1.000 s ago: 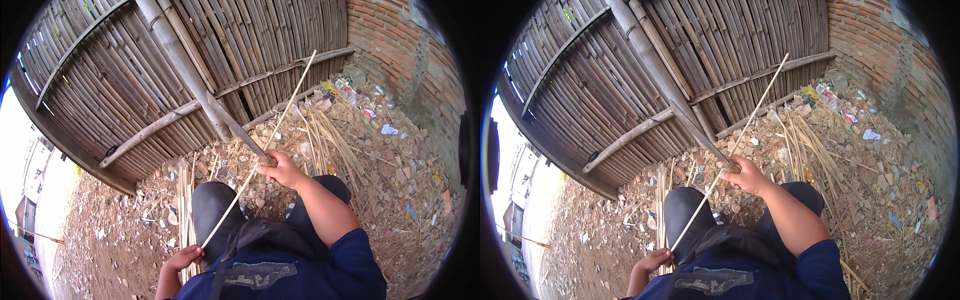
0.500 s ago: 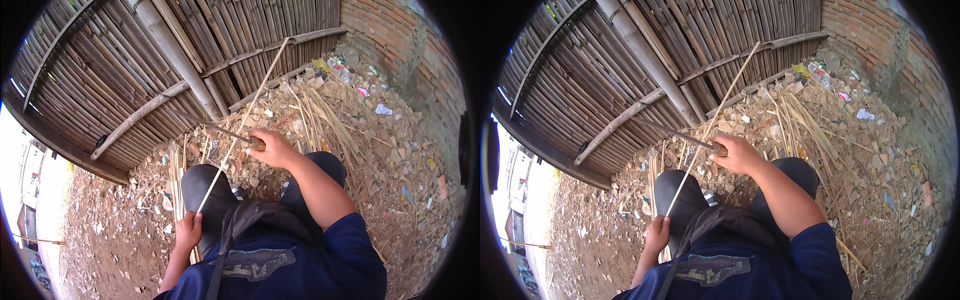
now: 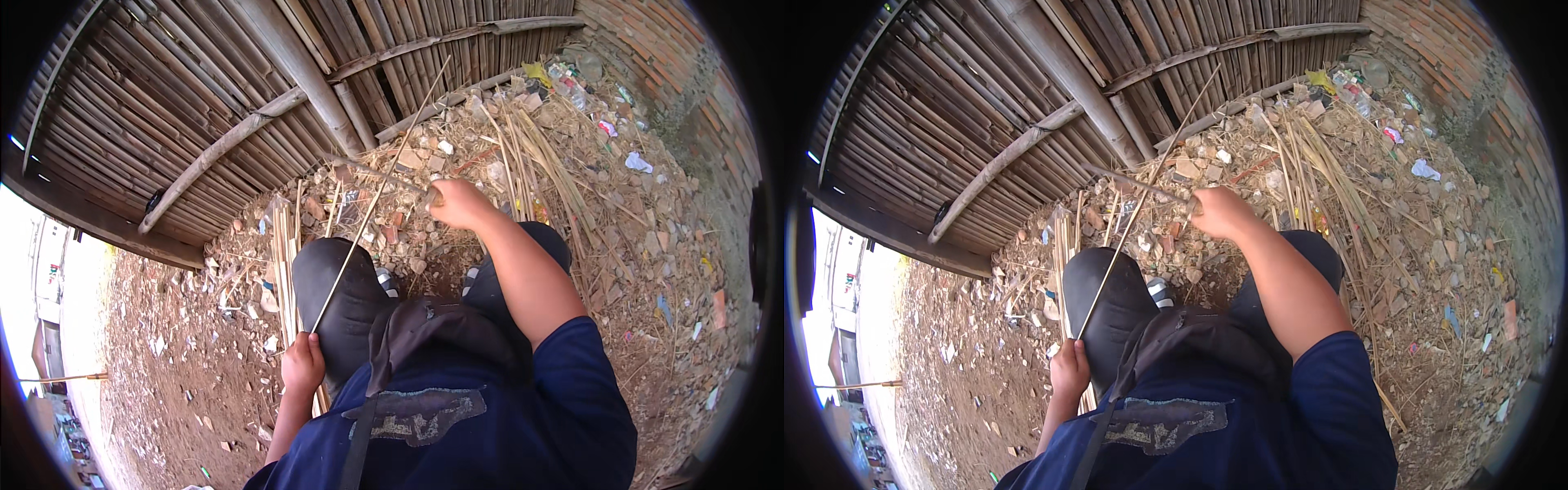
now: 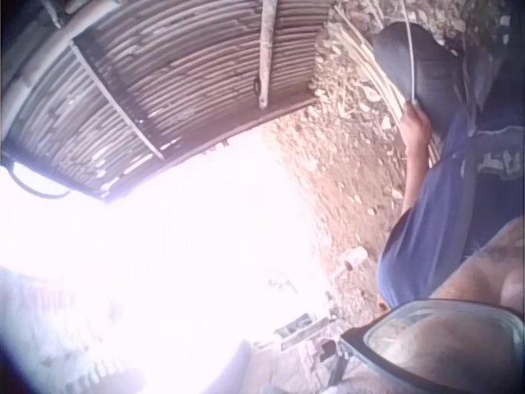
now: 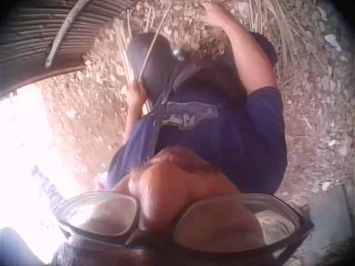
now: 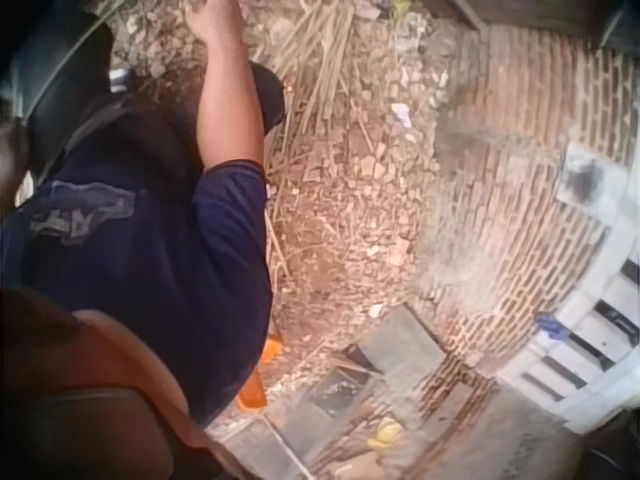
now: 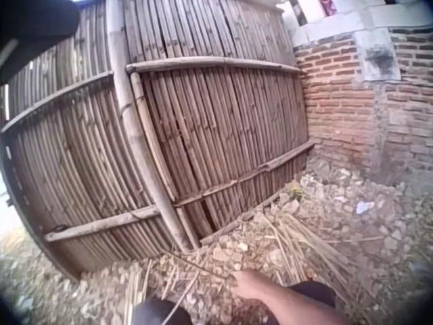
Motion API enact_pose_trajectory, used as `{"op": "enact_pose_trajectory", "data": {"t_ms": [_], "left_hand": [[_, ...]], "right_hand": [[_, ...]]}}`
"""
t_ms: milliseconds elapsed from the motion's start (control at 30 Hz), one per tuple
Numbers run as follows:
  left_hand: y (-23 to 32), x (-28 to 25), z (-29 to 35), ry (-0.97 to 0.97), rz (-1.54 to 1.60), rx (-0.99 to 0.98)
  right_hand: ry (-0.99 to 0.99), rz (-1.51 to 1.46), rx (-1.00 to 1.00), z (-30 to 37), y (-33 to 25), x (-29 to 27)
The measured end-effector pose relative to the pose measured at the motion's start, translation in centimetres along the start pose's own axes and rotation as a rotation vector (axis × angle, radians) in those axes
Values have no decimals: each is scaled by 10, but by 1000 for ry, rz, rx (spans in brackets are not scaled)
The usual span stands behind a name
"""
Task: The person strips layers from a thin bamboo stick using a blade by hand while sitting on the ground.
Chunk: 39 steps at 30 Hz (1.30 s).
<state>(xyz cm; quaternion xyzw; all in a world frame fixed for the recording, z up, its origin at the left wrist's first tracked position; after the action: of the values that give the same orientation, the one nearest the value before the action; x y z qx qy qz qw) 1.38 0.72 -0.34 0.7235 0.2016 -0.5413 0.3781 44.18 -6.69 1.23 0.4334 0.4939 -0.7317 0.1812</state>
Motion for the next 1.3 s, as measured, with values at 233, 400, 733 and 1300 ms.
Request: {"op": "enact_pose_trajectory", "data": {"t_ms": [233, 400, 733, 1300], "left_hand": [[0, -12, -3, -37, -115, 13], [-22, 3, 0, -34, -109, -1], [-16, -11, 0, -47, -125, 27], [-15, -9, 3, -255, 275, -70]], "right_hand": [[-92, 248, -184, 24, -48, 25], [-226, 35, -92, 6, -23, 25], [-140, 322, -278, 30, -66, 40], [-157, 197, -312, 25, -55, 37]]}}
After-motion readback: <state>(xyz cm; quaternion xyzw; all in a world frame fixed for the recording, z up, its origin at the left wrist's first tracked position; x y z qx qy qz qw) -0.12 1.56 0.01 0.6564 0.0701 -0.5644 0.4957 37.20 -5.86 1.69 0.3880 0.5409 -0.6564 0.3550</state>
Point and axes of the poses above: each hand's wrist, its own z-axis away from the middle knuckle, its own x-axis out of the palm, y = z × x, the point moved 5 cm from there along -z, towards the middle knuckle
